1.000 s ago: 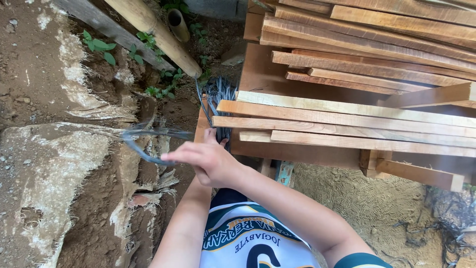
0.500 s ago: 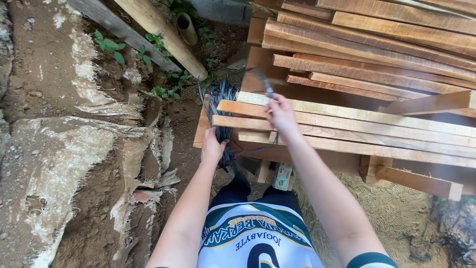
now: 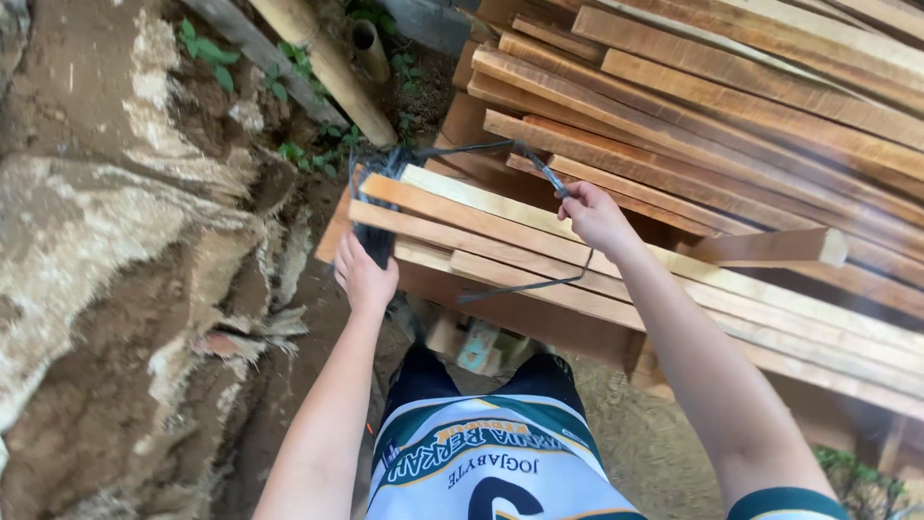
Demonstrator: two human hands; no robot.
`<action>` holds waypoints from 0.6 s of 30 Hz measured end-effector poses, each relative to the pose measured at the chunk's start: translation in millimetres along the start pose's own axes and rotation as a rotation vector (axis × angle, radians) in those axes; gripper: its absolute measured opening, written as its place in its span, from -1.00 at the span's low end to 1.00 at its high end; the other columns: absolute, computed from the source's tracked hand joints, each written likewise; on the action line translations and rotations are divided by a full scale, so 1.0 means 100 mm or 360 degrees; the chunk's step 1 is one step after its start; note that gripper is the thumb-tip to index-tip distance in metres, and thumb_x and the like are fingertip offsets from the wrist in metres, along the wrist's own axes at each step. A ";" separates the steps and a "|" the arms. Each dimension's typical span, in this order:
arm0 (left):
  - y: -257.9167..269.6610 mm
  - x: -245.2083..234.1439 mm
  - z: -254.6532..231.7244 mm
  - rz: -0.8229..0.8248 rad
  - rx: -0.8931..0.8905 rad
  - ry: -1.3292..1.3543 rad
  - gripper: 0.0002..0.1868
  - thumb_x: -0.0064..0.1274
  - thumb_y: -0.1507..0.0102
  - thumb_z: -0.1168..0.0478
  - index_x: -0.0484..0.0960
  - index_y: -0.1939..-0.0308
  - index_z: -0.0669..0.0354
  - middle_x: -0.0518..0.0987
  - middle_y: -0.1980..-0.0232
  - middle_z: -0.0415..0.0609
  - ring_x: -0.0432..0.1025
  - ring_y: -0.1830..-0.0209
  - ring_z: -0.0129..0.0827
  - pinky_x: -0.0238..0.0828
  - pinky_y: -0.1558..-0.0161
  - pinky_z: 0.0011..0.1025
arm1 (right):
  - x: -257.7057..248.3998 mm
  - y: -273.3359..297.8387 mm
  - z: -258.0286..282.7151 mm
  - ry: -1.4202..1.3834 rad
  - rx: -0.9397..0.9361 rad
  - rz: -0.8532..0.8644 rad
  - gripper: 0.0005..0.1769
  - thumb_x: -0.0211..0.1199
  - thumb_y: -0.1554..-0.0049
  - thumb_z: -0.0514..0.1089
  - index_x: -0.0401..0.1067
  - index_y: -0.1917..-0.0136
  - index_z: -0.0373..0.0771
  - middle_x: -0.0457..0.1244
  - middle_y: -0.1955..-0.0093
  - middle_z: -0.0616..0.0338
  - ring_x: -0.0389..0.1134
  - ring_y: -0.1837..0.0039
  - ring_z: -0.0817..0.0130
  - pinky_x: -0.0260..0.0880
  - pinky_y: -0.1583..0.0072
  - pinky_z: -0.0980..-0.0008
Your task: Bundling several thin wood planks together using black rubber straps.
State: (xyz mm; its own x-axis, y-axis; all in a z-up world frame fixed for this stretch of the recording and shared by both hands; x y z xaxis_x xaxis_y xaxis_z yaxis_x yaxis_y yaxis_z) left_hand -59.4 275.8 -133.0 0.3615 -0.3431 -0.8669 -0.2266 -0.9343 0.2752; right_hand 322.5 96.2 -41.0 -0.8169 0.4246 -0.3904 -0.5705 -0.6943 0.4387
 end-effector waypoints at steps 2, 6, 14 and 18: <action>0.29 0.09 -0.11 -0.0104 -0.0110 0.0101 -0.04 0.18 -0.16 0.13 0.04 -0.56 0.19 0.06 -0.59 0.10 -0.01 -0.58 0.09 0.09 -0.42 0.17 | -0.19 -0.06 -0.14 0.0386 -0.0100 0.0061 -0.69 0.10 -0.25 -0.11 0.43 -0.26 -0.11 0.36 0.27 0.24 0.35 0.26 0.37 0.29 0.19 0.38; 0.91 0.31 -0.53 -0.0435 -0.0338 0.0408 -0.19 0.08 -0.25 0.20 0.10 -0.56 0.06 0.03 -0.61 -0.07 -0.04 -0.59 -0.02 0.03 -0.44 0.13 | -0.63 0.23 0.18 0.1125 -0.0717 -0.0100 -0.72 0.15 -0.30 -0.08 0.48 -0.23 0.26 0.38 -0.07 0.41 0.42 -0.24 0.20 0.47 -0.19 0.18; 2.11 1.79 -1.07 -0.0552 -0.1230 0.2147 -0.41 -0.07 -0.43 -0.22 0.41 -0.39 0.06 0.39 -0.45 0.10 0.22 -0.51 -0.09 0.02 -0.50 -0.08 | -0.77 -0.08 -0.73 0.1212 -0.0288 0.0399 -0.55 0.02 -0.27 0.26 0.56 -0.18 0.05 0.42 -0.12 0.14 0.39 -0.26 0.01 0.37 -0.31 0.03; 2.34 2.25 -1.66 -0.0038 -0.1603 0.2851 -0.20 -0.24 -0.30 -0.56 0.49 -0.29 -0.09 0.48 -0.31 -0.10 0.34 -0.34 -0.22 0.13 -0.42 -0.20 | -0.66 -0.24 -1.42 0.0924 0.0412 0.0788 0.04 -0.26 -0.16 0.71 0.53 -0.30 -0.14 0.29 -0.40 -0.08 0.16 -0.55 -0.02 0.06 -0.54 0.04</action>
State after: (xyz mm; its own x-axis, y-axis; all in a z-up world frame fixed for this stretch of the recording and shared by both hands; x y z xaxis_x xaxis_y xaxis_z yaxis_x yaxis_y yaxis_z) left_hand 119.3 -35.9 -194.6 0.7933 0.5594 0.2405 0.0362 -0.4376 0.8984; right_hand 402.0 2.3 -140.4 -0.8463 -0.3165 -0.4285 -0.2132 -0.5359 0.8169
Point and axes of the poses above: each hand's wrist, its own y-axis away from the middle knuckle, its own x-axis out of the palm, z = x × y, the point moved 9 cm from there along -y, towards the middle knuckle
